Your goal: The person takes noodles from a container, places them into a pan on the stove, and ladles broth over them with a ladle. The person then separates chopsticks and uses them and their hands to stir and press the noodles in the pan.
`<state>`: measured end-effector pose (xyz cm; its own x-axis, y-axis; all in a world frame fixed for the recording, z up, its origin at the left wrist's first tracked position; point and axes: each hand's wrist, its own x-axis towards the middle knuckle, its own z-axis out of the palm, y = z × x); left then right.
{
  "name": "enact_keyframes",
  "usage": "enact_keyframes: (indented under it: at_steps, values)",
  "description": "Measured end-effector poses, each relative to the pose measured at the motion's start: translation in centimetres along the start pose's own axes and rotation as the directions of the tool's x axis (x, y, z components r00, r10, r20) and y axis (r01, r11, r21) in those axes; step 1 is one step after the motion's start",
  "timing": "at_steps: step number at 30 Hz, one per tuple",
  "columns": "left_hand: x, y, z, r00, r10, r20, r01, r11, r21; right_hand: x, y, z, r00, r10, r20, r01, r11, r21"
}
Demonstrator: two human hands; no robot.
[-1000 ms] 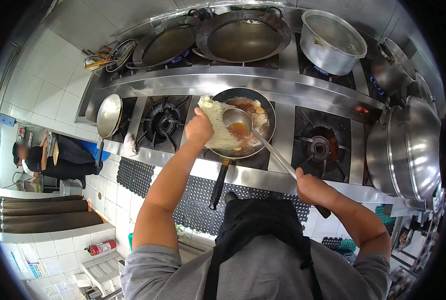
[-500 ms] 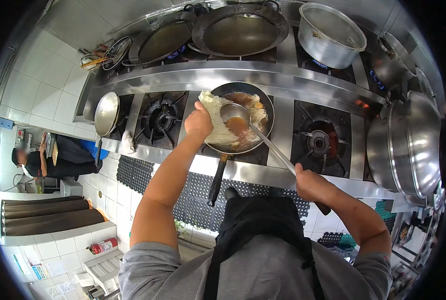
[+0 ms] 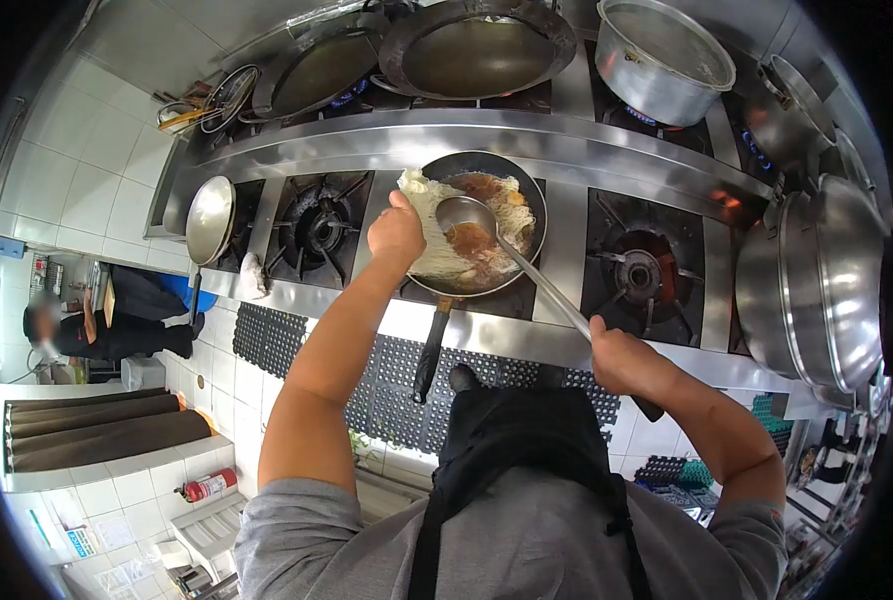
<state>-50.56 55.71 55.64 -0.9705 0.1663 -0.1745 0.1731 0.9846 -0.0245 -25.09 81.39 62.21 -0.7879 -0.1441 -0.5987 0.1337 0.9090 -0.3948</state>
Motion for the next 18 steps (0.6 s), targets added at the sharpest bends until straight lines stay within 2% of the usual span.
enact_keyframes:
  at_steps: [7,9,13,15,18]
  values:
    - [0.1,0.2,0.2,1.000,0.015,0.003,-0.015,1.000,0.023,0.0,0.9,0.7,0.998,-0.021,-0.051,0.020,1.000,-0.017]
    - [0.1,0.3,0.0,1.000,0.017,0.022,-0.018,0.999,0.026,-0.5,1.3,0.1,0.980,-0.029,-0.195,0.012,0.996,-0.087]
    - [0.3,1.0,-1.0,0.998,0.009,0.065,-0.012,0.999,0.045,-1.9,1.0,-0.8,0.957,-0.028,-0.290,0.008,0.998,-0.069]
    - [0.3,1.4,-1.3,0.997,0.023,0.069,-0.027,0.998,0.055,-1.8,1.4,0.1,0.933,0.045,-0.356,-0.038,0.999,0.026]
    - [0.8,1.8,-1.5,0.996,0.011,0.094,-0.017,0.998,0.067,-1.6,1.6,0.1,0.898,0.054,-0.436,-0.026,0.997,0.069]
